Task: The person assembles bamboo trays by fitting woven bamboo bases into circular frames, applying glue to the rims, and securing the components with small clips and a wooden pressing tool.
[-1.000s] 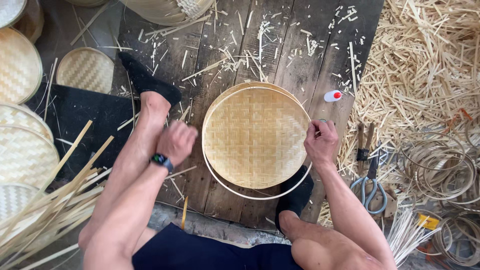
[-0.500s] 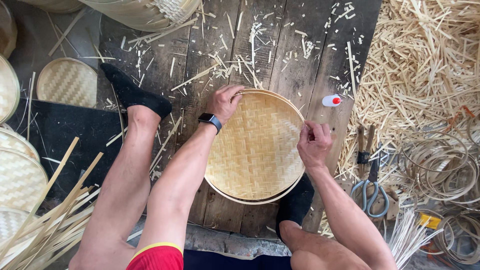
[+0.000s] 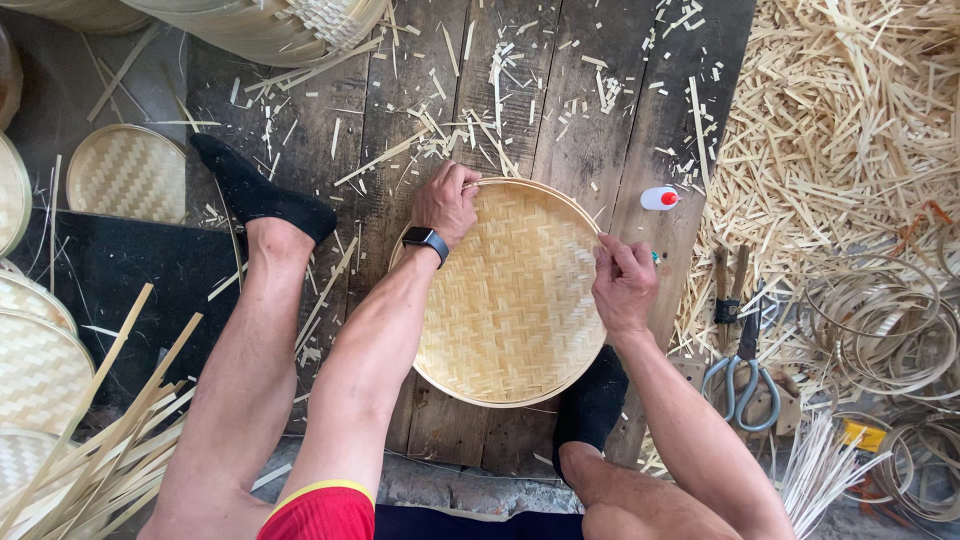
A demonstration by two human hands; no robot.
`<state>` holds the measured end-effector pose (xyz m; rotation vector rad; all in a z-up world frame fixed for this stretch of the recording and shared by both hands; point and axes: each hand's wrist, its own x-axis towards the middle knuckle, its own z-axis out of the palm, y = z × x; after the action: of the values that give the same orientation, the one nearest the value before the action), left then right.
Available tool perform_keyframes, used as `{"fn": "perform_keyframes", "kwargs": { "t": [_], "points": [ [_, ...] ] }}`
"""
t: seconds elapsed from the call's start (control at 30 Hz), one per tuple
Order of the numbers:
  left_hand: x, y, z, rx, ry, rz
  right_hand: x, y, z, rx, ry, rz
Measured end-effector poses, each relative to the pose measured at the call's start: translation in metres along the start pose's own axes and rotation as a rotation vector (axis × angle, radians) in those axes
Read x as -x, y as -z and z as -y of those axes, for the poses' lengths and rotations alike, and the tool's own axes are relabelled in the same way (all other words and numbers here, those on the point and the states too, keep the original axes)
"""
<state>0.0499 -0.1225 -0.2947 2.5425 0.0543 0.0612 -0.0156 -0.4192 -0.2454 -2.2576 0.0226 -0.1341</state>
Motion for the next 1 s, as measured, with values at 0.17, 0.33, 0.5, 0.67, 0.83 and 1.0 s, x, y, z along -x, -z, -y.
{"fn": "perform_keyframes", "kwargs": {
  "t": [0.17, 0.33, 0.5, 0.67, 0.83, 1.0],
  "points": [
    [0.000, 0.001, 0.003, 0.031, -0.071, -0.017, -0.003, 0.050, -0.016, 0.255, 0.153, 0.049],
    [0.000, 0.004, 0.001, 0.034, -0.117, -0.038, -0.004, 0.079, -0.040, 0.384, 0.268, 0.315],
    [-0.002, 0.005, -0.002, 0.102, -0.118, -0.013, -0.008, 0.072, -0.048, 0.452, 0.398, 0.297],
    [-0.004, -0.001, -0.002, 0.126, -0.183, -0.061, -0.014, 0.071, -0.032, 0.506, 0.097, 0.495],
    [-0.006, -0.001, 0.003, 0.141, -0.132, -0.010, -0.018, 0.092, 0.006, 0.083, -0.144, 0.329],
    [-0.004, -0.002, 0.003, 0.135, -0.164, -0.011, -0.048, 0.054, 0.029, -0.105, 0.102, 0.363]
  ]
}}
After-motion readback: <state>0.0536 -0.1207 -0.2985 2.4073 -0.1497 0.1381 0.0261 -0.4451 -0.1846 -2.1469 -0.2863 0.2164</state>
